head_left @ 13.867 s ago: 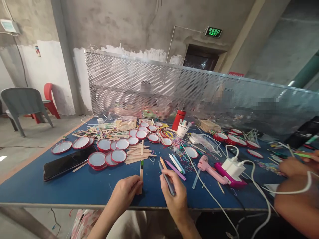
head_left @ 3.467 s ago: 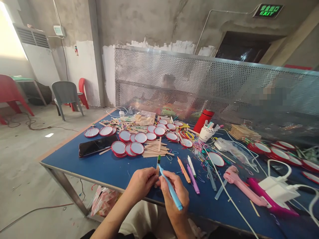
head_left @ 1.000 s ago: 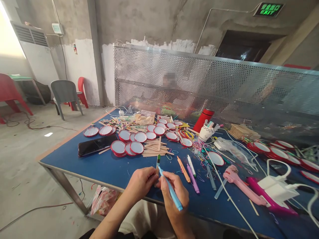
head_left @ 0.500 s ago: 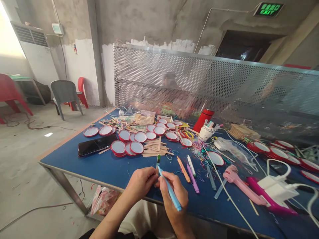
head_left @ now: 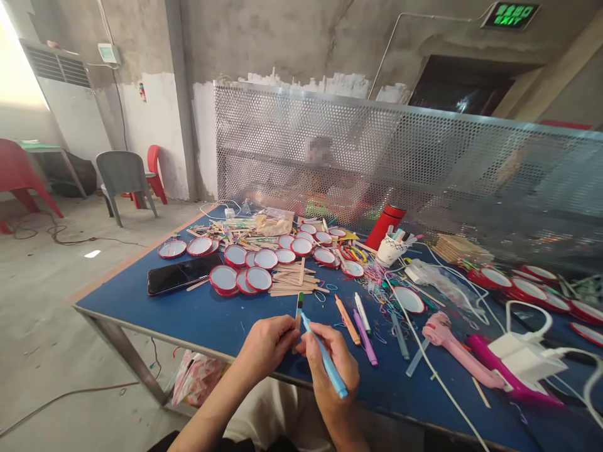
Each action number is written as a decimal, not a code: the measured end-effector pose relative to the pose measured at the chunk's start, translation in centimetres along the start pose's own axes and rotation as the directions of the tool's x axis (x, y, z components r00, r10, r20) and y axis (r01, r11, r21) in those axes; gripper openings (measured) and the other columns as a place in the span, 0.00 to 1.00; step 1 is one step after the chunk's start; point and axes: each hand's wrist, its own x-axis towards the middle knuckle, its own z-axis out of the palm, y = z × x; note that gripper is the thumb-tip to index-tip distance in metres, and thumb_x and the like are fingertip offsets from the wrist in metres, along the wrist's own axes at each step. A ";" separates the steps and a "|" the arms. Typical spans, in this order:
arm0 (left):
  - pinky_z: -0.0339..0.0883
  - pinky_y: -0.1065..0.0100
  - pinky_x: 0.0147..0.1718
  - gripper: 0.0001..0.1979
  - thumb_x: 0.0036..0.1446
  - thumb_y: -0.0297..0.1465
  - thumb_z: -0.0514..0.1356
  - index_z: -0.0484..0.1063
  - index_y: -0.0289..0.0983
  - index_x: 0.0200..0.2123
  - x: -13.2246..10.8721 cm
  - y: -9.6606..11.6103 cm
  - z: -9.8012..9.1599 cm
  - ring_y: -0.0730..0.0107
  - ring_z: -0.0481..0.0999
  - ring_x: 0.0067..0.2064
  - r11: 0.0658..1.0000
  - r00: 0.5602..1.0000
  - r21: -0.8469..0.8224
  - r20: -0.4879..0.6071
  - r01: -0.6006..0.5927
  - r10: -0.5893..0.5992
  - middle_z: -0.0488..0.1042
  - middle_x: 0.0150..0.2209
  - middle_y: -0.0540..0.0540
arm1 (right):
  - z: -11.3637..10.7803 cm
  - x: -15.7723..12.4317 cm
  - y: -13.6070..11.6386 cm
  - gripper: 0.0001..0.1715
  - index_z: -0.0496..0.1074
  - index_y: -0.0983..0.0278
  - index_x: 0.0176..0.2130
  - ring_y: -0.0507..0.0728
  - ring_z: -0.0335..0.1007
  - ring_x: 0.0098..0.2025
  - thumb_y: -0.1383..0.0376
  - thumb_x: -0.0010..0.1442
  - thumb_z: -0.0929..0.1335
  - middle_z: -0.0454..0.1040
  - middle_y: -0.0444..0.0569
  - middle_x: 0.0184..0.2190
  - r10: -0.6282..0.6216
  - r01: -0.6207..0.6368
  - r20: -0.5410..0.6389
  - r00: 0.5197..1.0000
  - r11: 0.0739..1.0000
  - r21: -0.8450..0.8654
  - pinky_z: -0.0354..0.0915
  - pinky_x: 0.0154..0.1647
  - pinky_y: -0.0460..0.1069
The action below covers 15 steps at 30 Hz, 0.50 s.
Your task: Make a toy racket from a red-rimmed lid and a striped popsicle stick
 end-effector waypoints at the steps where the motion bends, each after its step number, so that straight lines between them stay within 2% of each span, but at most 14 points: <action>1: 0.61 0.72 0.29 0.15 0.65 0.31 0.56 0.63 0.40 0.23 0.0 0.0 0.0 0.70 0.69 0.27 1.000 1.000 0.000 -0.004 -0.001 0.001 0.71 0.24 0.53 | 0.0 0.0 0.0 0.09 0.76 0.60 0.40 0.55 0.80 0.23 0.58 0.69 0.68 0.82 0.45 0.27 -0.003 0.003 0.010 1.000 1.000 -0.001 0.77 0.25 0.48; 7: 0.60 0.72 0.29 0.15 0.64 0.30 0.55 0.61 0.40 0.23 0.0 -0.2 0.1 0.71 0.68 0.27 1.000 1.000 0.017 0.004 -0.007 0.007 0.70 0.24 0.53 | 0.0 -0.1 0.0 0.12 0.76 0.60 0.40 0.54 0.80 0.23 0.57 0.70 0.67 0.82 0.45 0.28 0.010 -0.010 0.002 1.000 1.000 0.010 0.77 0.25 0.46; 15: 0.61 0.72 0.30 0.14 0.65 0.31 0.54 0.63 0.40 0.24 0.0 -0.4 0.1 0.70 0.70 0.28 1.000 1.000 -0.004 0.017 -0.012 0.012 0.72 0.25 0.52 | 0.1 0.0 -0.2 0.07 0.75 0.59 0.42 0.52 0.80 0.23 0.61 0.70 0.67 0.82 0.43 0.28 -0.043 0.044 -0.011 0.999 0.998 0.041 0.76 0.26 0.44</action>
